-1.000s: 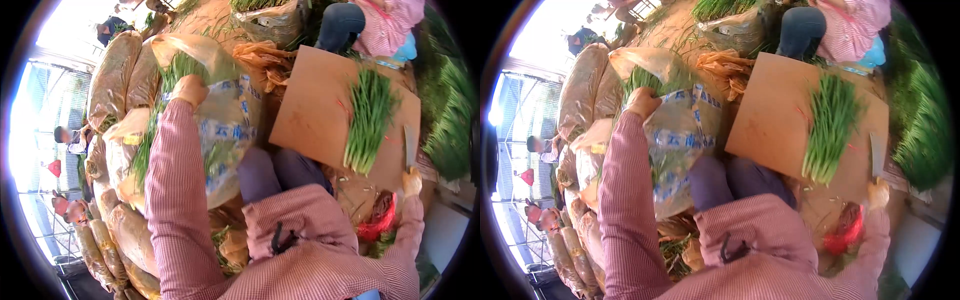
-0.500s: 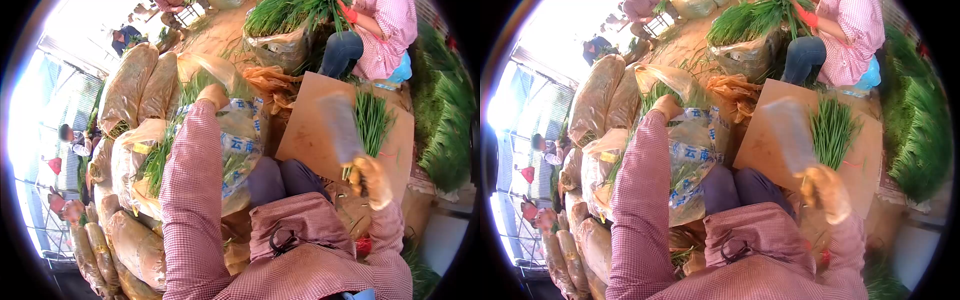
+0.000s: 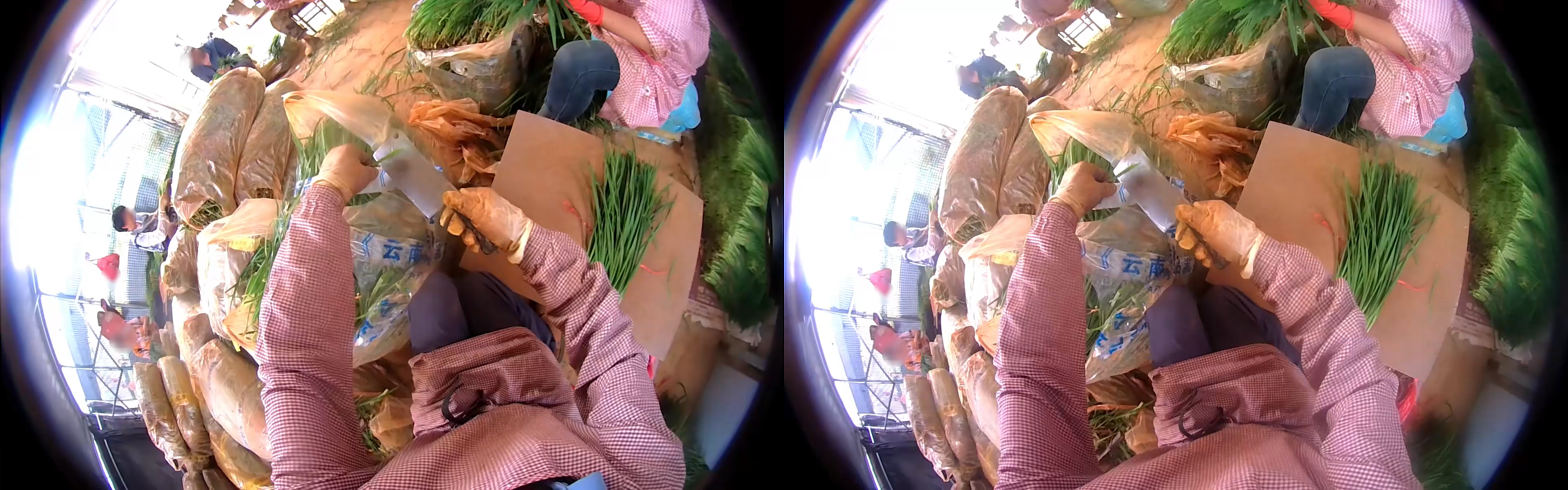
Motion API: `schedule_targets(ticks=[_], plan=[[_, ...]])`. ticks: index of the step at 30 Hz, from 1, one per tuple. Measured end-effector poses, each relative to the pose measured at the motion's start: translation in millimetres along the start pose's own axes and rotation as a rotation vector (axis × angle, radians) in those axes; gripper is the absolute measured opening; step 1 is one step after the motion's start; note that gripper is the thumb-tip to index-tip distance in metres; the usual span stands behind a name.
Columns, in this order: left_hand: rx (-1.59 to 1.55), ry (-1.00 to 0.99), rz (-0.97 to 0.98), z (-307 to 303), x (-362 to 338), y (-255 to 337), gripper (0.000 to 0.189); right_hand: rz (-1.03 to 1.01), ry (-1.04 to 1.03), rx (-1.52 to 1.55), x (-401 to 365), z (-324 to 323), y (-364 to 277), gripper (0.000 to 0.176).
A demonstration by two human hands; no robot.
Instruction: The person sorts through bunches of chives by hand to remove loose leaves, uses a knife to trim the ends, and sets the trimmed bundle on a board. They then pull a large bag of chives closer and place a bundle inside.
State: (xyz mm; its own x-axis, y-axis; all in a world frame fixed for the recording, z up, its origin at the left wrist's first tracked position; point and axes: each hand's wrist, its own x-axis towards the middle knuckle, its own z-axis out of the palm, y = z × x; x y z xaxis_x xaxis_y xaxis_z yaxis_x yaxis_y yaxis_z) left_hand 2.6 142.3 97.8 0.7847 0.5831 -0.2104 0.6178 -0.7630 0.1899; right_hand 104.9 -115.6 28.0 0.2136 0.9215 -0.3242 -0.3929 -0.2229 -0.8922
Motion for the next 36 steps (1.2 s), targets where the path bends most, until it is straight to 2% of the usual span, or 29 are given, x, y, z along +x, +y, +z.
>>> schedule_targets(ticks=[4,8,12,13,16,18,20,22,23,24,26,27,30,31,34,35,36], plan=[[0.025,0.037,-0.001,5.5,-3.6,-0.1,0.023,-0.034,-0.003,-0.086,12.0,-1.6,0.8,0.044],[0.072,0.03,-0.011,4.2,-6.9,7.8,0.02,0.059,0.028,-0.248,19.4,9.2,-18.0,0.047],[0.178,0.03,0.006,6.4,-3.1,9.0,0.018,-0.025,0.05,-0.265,44.7,25.2,-19.8,0.049],[0.204,0.033,0.009,7.7,-1.8,8.5,0.018,0.006,0.048,-0.285,46.1,25.4,-16.8,0.048],[0.163,0.11,0.052,11.8,4.0,-0.2,0.017,0.029,0.071,-0.356,16.0,28.0,-19.9,0.049],[0.015,0.243,0.067,4.1,7.2,-7.1,0.02,0.1,0.029,-0.322,-4.6,26.6,-20.2,0.048],[-0.121,0.263,-0.001,-21.2,20.9,-21.8,0.02,0.125,-0.056,-0.307,-7.0,28.2,-4.7,0.046],[-0.422,0.321,-0.109,-47.1,-0.6,-28.1,0.019,-0.071,0.058,-0.195,6.7,34.8,2.4,0.047],[-0.481,0.355,-0.1,-55.0,-11.4,-35.5,0.016,-0.081,0.103,-0.199,-0.2,39.1,-9.0,0.047],[-0.614,0.314,-0.097,-64.5,-23.3,-40.3,0.017,-0.085,0.15,-0.21,-12.9,41.5,-25.2,0.047],[-0.904,0.231,-0.09,-73.6,-48.1,-47.6,0.018,-0.039,0.102,-0.271,-33.8,30.4,-39.9,0.041],[-0.959,0.395,-0.052,-68.5,-47.6,-55.2,0.012,-0.036,0.11,-0.21,-45.0,28.6,-39.5,0.041],[-1.04,0.56,-0.02,-61.6,-48.7,-74.7,0.015,-0.016,0.178,-0.06,-79.7,25.0,-26.3,0.043],[-0.977,0.504,-0.08,-62.4,-49.4,-79.9,0.029,-0.032,0.173,-0.062,-89.2,22.0,-16.7,0.044],[-0.546,0.619,-0.052,-60.5,-49.5,-70.5,0.046,-0.075,0.159,-0.032,-107.5,20.1,3.0,0.046],[-0.153,0.776,-0.089,-66.4,-68.3,-50.0,0.061,-0.077,0.151,0.009,-113.3,23.0,5.7,0.046],[-0.116,0.868,-0.123,-70.6,-78.4,-34.3,0.061,-0.081,0.143,0.051,-117.8,25.4,7.2,0.046]])
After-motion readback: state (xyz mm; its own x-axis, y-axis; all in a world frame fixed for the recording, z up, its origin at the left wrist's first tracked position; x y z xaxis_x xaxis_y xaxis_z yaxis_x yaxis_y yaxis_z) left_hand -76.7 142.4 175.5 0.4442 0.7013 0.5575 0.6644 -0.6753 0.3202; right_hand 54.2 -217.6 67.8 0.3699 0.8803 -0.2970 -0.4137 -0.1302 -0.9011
